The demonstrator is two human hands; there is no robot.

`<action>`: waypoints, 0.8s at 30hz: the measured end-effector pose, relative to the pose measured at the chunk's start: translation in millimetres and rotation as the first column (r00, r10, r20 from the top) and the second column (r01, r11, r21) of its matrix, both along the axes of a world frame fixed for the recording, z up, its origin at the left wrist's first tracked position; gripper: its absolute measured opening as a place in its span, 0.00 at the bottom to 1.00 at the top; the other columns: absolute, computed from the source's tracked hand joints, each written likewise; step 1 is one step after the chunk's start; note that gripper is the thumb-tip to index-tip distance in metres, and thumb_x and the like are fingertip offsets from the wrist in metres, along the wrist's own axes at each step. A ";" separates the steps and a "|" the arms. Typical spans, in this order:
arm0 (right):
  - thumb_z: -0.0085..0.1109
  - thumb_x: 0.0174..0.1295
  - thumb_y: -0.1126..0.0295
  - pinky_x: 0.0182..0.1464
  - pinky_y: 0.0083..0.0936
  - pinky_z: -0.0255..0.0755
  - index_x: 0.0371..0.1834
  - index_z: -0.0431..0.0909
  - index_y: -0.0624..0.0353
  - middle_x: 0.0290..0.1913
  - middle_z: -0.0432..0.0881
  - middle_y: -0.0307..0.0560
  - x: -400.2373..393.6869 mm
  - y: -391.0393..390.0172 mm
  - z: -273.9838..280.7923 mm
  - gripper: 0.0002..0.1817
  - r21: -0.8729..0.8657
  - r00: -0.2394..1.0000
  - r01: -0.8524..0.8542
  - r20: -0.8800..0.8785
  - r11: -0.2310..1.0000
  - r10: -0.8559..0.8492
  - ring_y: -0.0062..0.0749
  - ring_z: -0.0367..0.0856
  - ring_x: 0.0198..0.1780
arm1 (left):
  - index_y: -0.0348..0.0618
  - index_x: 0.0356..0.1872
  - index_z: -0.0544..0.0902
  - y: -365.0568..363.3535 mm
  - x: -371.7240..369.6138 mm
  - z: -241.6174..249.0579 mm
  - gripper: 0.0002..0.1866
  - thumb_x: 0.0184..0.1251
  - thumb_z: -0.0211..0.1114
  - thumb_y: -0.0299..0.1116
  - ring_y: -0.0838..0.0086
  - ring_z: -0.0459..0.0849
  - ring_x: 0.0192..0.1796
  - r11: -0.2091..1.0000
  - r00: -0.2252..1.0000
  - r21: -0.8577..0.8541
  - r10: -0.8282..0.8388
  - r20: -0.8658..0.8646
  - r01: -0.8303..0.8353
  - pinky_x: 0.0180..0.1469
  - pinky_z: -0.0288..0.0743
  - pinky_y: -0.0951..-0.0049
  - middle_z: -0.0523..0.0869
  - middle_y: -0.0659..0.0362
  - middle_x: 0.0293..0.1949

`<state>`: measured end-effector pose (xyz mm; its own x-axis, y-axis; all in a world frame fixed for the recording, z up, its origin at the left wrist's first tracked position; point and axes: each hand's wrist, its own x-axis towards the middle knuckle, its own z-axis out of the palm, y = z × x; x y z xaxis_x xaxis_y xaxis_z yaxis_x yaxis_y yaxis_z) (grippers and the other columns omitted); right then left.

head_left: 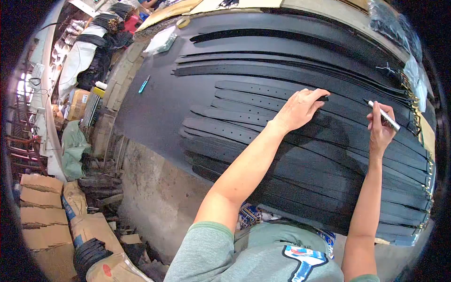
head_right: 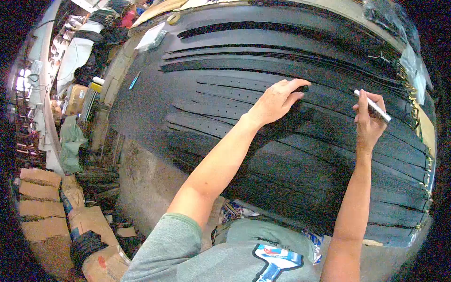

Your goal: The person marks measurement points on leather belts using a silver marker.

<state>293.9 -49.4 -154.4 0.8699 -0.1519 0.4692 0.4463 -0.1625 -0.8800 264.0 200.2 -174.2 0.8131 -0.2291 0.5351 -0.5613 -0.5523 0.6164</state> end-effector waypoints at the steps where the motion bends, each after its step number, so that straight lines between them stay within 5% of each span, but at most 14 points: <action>1: 0.64 0.65 0.67 0.18 0.11 0.58 0.37 0.80 0.60 0.23 0.80 0.40 1.3 -1.2 -0.3 0.07 0.012 1.000 -0.017 -0.010 1.000 0.017 0.11 0.69 0.18 | 0.43 0.54 0.78 0.2 1.8 -2.1 0.15 0.68 0.60 0.30 0.54 0.82 0.47 1.000 0.999 -0.016 -0.008 0.048 0.009 0.50 0.75 0.58 0.84 0.49 0.41; 3: 0.64 0.64 0.66 0.19 0.13 0.61 0.35 0.81 0.59 0.24 0.80 0.39 1.2 1.8 3.6 0.08 0.098 0.983 -0.111 -0.133 0.989 0.124 0.13 0.71 0.19 | 0.42 0.51 0.79 0.1 9.3 -10.4 0.13 0.67 0.62 0.30 0.54 0.81 0.48 0.998 0.989 -0.052 -0.031 0.143 0.038 0.50 0.75 0.59 0.84 0.49 0.43; 7: 0.66 0.61 0.62 0.22 0.15 0.67 0.34 0.82 0.57 0.28 0.82 0.40 2.0 1.6 2.8 0.10 0.341 0.870 -0.295 -0.290 0.893 0.399 0.18 0.79 0.25 | 0.39 0.48 0.81 -0.6 8.9 -5.9 0.12 0.67 0.64 0.33 0.59 0.83 0.49 0.996 0.991 -0.042 -0.088 -0.101 0.084 0.52 0.75 0.66 0.84 0.50 0.47; 9: 0.65 0.62 0.64 0.23 0.15 0.67 0.33 0.81 0.58 0.28 0.82 0.39 -1.9 6.8 5.1 0.09 0.334 0.850 -0.325 -0.308 0.885 0.428 0.17 0.78 0.25 | 0.37 0.50 0.81 -1.2 8.1 -6.1 0.14 0.70 0.62 0.35 0.72 0.82 0.47 0.984 0.969 -0.117 -0.153 -0.197 0.131 0.51 0.74 0.72 0.85 0.55 0.45; 13: 0.66 0.61 0.64 0.23 0.15 0.66 0.31 0.80 0.58 0.24 0.81 0.38 -7.3 14.6 7.9 0.10 0.318 0.844 -0.379 -0.266 0.869 0.466 0.16 0.76 0.24 | 0.35 0.51 0.80 -1.0 6.0 -4.0 0.13 0.72 0.60 0.32 0.78 0.81 0.49 0.964 0.903 -0.240 -0.199 -0.382 0.111 0.53 0.74 0.75 0.85 0.59 0.44; 20: 0.67 0.60 0.67 0.23 0.14 0.69 0.29 0.79 0.58 0.24 0.82 0.38 -6.9 14.9 4.3 0.09 0.342 0.848 -0.332 -0.301 0.879 0.437 0.16 0.78 0.24 | 0.35 0.58 0.77 -4.4 -0.5 3.8 0.16 0.73 0.57 0.28 0.74 0.84 0.48 0.925 0.894 -0.353 -0.272 -0.357 0.141 0.54 0.74 0.75 0.84 0.56 0.48; 24: 0.68 0.59 0.66 0.23 0.13 0.67 0.28 0.78 0.59 0.24 0.81 0.37 -10.4 16.7 10.2 0.11 0.313 0.860 -0.367 -0.244 0.876 0.448 0.14 0.75 0.23 | 0.38 0.56 0.75 1.6 -0.3 6.7 0.13 0.77 0.53 0.32 0.73 0.82 0.51 0.901 0.896 -0.432 -0.168 -0.410 -0.029 0.58 0.73 0.71 0.84 0.55 0.48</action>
<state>283.5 -32.7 -144.2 0.9700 0.1723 0.1713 0.1326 0.2154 -0.9675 263.8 201.9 -167.5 0.9722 -0.1293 0.1950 -0.2143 -0.1577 0.9639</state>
